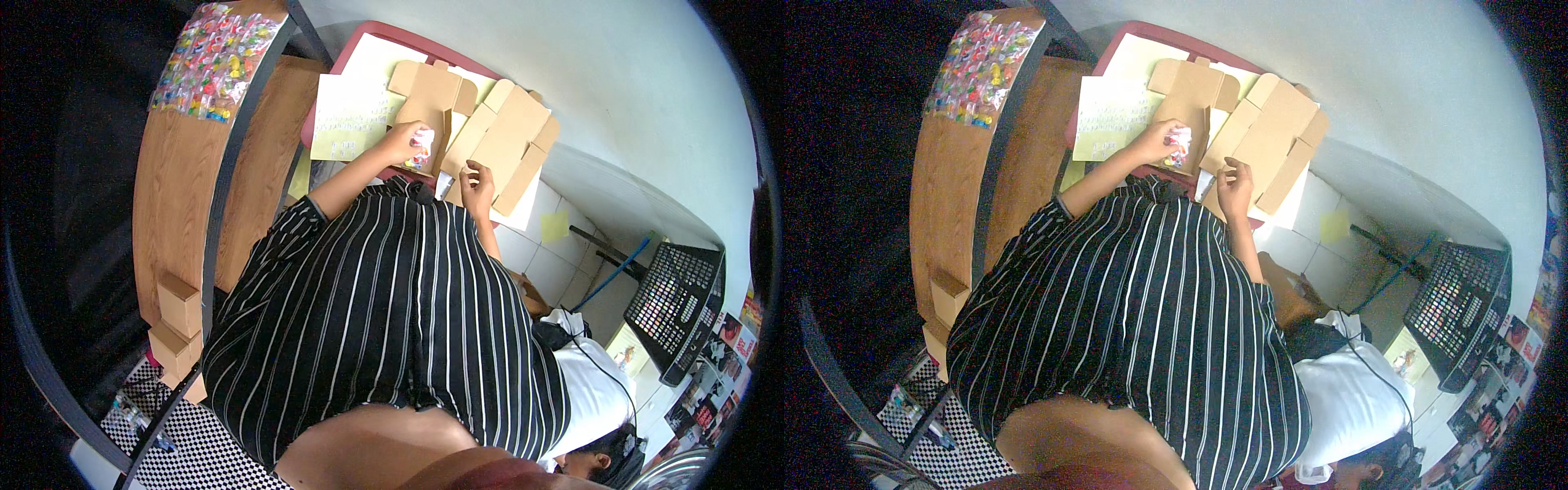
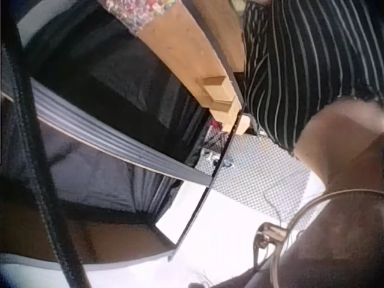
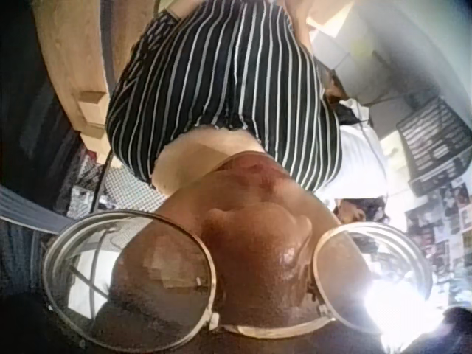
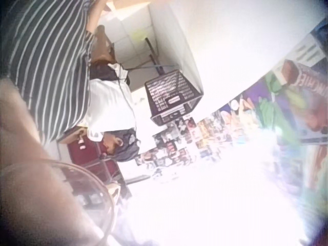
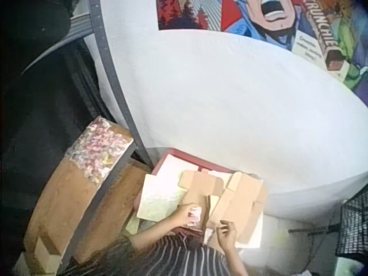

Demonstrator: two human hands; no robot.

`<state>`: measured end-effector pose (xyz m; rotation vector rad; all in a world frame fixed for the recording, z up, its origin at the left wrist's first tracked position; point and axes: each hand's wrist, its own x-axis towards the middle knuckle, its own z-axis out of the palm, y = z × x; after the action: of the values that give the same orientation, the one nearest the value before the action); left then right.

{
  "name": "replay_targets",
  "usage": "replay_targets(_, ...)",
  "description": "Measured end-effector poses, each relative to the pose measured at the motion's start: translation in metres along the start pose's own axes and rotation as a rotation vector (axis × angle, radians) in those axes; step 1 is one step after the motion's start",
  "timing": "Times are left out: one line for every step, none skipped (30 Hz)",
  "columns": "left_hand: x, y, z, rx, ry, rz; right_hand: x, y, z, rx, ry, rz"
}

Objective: The person folds small cardboard boxes, places several small bags of items into each box, and then sets the filled boxes onto a storage shelf.

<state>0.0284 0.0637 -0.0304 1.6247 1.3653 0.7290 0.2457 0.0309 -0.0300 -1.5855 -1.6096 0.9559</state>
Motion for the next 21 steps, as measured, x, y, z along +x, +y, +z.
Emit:
replay_targets(0.003,-0.006,0.005,0.091,-0.062,0.03,-0.002,0.0,-0.001,0.006,-0.007,-0.006)
replay_targets(0.006,-0.011,0.009,0.133,-0.153,0.02,-0.005,0.0,-0.002,0.005,-0.011,-0.017)
replay_targets(0.008,-0.01,0.013,0.175,-0.172,0.023,-0.005,0.0,-0.005,-0.007,-0.007,-0.028)
replay_targets(0.01,-0.009,0.016,0.218,-0.188,0.027,-0.004,0.0,-0.008,-0.018,-0.005,-0.041)
replay_targets(0.011,-0.008,0.019,0.261,-0.203,0.03,-0.004,-0.001,-0.011,-0.029,-0.004,-0.055)
replay_targets(0.012,-0.007,0.02,0.28,-0.242,-0.027,-0.004,-0.001,-0.013,-0.039,-0.015,-0.052)
replay_targets(0.012,-0.007,0.021,0.346,-0.243,-0.003,-0.004,-0.002,-0.015,-0.048,-0.027,-0.05)
replay_targets(0.013,-0.004,0.021,0.412,-0.249,0.025,-0.004,-0.004,-0.017,-0.059,-0.035,-0.045)
replay_targets(0.012,-0.002,0.021,0.478,-0.253,0.051,-0.004,-0.006,-0.018,-0.089,-0.054,-0.064)
replay_targets(0.01,-0.006,0.023,0.491,-0.199,0.072,-0.004,-0.01,-0.018,-0.118,-0.08,-0.087)
replay_targets(0.007,-0.01,0.024,0.504,-0.143,0.091,-0.004,-0.013,-0.017,-0.147,-0.107,-0.111)
replay_targets(0.005,-0.01,0.025,0.518,-0.092,0.114,0.0,-0.014,-0.016,-0.238,-0.102,-0.318)
replay_targets(0.003,-0.011,0.023,0.548,-0.046,0.123,0.005,-0.015,-0.014,-0.282,-0.137,-0.378)
replay_targets(-0.001,-0.012,0.019,0.579,-0.002,0.128,0.011,-0.024,-0.01,-0.324,-0.176,-0.436)
replay_targets(-0.005,-0.011,0.014,0.609,0.042,0.133,0.016,-0.032,-0.005,-0.365,-0.215,-0.495)
replay_targets(-0.011,-0.016,0.012,0.729,0.021,0.14,0.021,-0.037,0.003,-0.442,-0.238,-0.548)
replay_targets(-0.016,-0.015,0.008,0.725,0.004,0.115,0.028,-0.038,0.012,-0.515,-0.248,-0.596)
replay_targets(-0.018,-0.012,0.006,0.718,-0.018,0.1,0.034,-0.035,0.021,-0.592,-0.25,-0.637)
replay_targets(-0.02,-0.012,0.005,0.714,-0.039,0.083,0.039,-0.033,0.029,-0.666,-0.253,-0.68)
replay_targets(-0.021,-0.011,0.004,0.703,-0.04,0.09,0.043,-0.03,0.035,-0.734,-0.289,-0.67)
replay_targets(-0.023,-0.014,0.002,0.693,-0.036,0.09,0.046,-0.031,0.042,-0.798,-0.331,-0.665)
